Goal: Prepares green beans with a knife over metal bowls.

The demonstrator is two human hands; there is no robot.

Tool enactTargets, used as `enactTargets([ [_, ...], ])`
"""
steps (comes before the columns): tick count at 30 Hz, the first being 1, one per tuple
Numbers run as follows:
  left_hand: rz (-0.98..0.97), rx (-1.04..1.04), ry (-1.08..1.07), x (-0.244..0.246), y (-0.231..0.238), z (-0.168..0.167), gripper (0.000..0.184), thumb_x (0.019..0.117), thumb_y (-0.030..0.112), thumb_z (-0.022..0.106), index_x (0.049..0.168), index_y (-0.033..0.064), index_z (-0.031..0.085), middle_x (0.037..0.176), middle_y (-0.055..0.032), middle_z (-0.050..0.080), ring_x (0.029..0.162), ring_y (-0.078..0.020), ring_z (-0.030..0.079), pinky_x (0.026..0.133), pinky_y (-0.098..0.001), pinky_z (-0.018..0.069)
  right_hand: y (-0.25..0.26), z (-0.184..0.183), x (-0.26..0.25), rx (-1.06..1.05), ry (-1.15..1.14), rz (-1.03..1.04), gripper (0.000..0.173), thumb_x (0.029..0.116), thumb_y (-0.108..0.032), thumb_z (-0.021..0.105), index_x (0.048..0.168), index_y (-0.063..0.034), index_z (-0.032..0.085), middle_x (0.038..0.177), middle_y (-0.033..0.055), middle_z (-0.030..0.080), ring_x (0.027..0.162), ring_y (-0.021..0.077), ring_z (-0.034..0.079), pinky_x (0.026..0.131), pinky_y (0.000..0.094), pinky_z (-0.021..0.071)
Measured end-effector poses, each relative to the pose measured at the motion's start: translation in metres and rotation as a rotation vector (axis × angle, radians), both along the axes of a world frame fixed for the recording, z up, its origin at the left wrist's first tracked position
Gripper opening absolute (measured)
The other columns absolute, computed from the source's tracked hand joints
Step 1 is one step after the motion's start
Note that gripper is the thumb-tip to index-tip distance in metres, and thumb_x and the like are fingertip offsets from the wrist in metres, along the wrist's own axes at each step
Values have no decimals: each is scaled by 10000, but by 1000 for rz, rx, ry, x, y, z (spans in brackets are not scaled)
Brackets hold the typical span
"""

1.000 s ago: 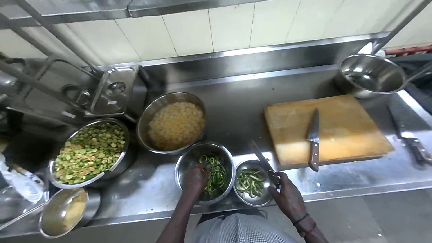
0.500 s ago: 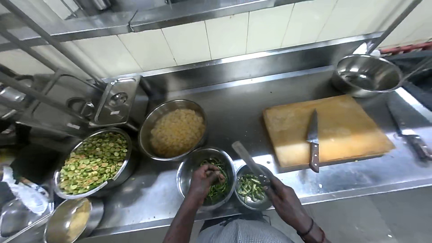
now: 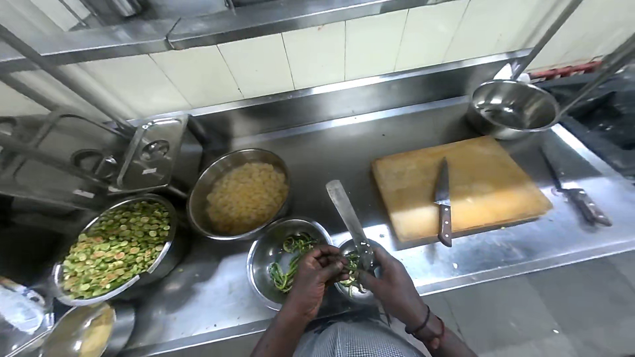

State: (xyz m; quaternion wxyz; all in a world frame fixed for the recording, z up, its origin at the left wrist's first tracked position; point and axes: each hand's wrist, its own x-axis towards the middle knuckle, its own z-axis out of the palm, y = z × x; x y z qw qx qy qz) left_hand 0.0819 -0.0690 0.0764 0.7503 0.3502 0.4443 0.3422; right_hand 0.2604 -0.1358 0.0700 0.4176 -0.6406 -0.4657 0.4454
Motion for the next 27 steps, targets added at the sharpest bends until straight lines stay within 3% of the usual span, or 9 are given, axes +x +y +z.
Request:
enactTargets([
  [2, -141, 228, 147, -4, 0, -7, 196, 895, -72, 679, 1088, -38, 682, 1020, -142, 708, 893, -225, 708, 824, -369, 616, 1, 1, 1, -1, 27, -21, 268, 885, -201, 735, 1135, -115, 688, 899, 7, 703, 751, 125, 665, 671, 320, 571],
  [5, -401, 647, 436, -7, -1, -14, 192, 933, 192, 705, 1099, 123, 772, 1226, -8, 679, 1164, -120, 623, 1014, -337, 528, 2, 0, 4, -8, 10, -4, 262, 872, -189, 730, 1121, -119, 688, 895, 4, 702, 749, 125, 664, 670, 322, 570],
  [7, -421, 737, 516, -5, -2, -15, 178, 957, 264, 690, 1061, 155, 784, 1151, 18, 714, 1137, -96, 639, 1016, -348, 526, 1, 0, 4, -30, 2, -2, 302, 861, -197, 749, 1148, -125, 687, 910, 5, 705, 755, 128, 667, 675, 332, 572],
  [10, -331, 662, 485, -4, 1, -14, 140, 977, 198, 674, 1021, 118, 780, 1015, 22, 737, 999, -78, 679, 937, -309, 559, -3, 2, 9, -61, -8, 35, 430, 881, -272, 765, 1267, -130, 643, 1008, 7, 708, 858, 122, 685, 771, 333, 593],
  [12, -238, 490, 389, -5, 5, -8, 121, 977, 115, 666, 1032, 66, 762, 946, -21, 730, 879, -102, 683, 837, -283, 573, -10, -1, 14, -45, -39, 63, 447, 950, -342, 684, 1335, -125, 616, 972, 17, 702, 781, 127, 676, 709, 338, 590],
  [14, -148, 378, 284, -6, 7, -3, 135, 980, 54, 634, 1037, 37, 755, 921, -53, 714, 837, -123, 659, 806, -279, 555, -18, -7, 18, -34, -100, 82, 364, 1022, -379, 570, 1268, -121, 641, 831, 15, 669, 645, 141, 633, 605, 361, 561],
  [16, -90, 326, 220, -7, 10, -3, 161, 974, 47, 612, 1030, 34, 762, 913, -62, 703, 821, -137, 636, 797, -291, 538, -25, -7, 20, -66, -192, 129, 332, 1046, -399, 509, 1147, -114, 647, 748, 22, 624, 602, 165, 620, 589, 394, 557],
  [21, -25, 249, 156, -4, 13, -7, 82, 947, 20, 644, 951, 8, 725, 884, -84, 688, 814, -165, 648, 814, -329, 563, -36, -2, 13, -82, -415, 178, 383, 1050, -404, 479, 1089, -69, 661, 760, 81, 642, 678, 246, 661, 657, 468, 558],
  [27, -37, 258, 133, -4, 13, -9, 51, 926, 15, 688, 930, 7, 739, 893, -85, 696, 822, -151, 647, 815, -298, 558, -36, 2, 11, -56, -538, 164, 347, 1045, -367, 486, 1060, -73, 669, 788, 99, 659, 734, 280, 677, 678, 485, 550],
])
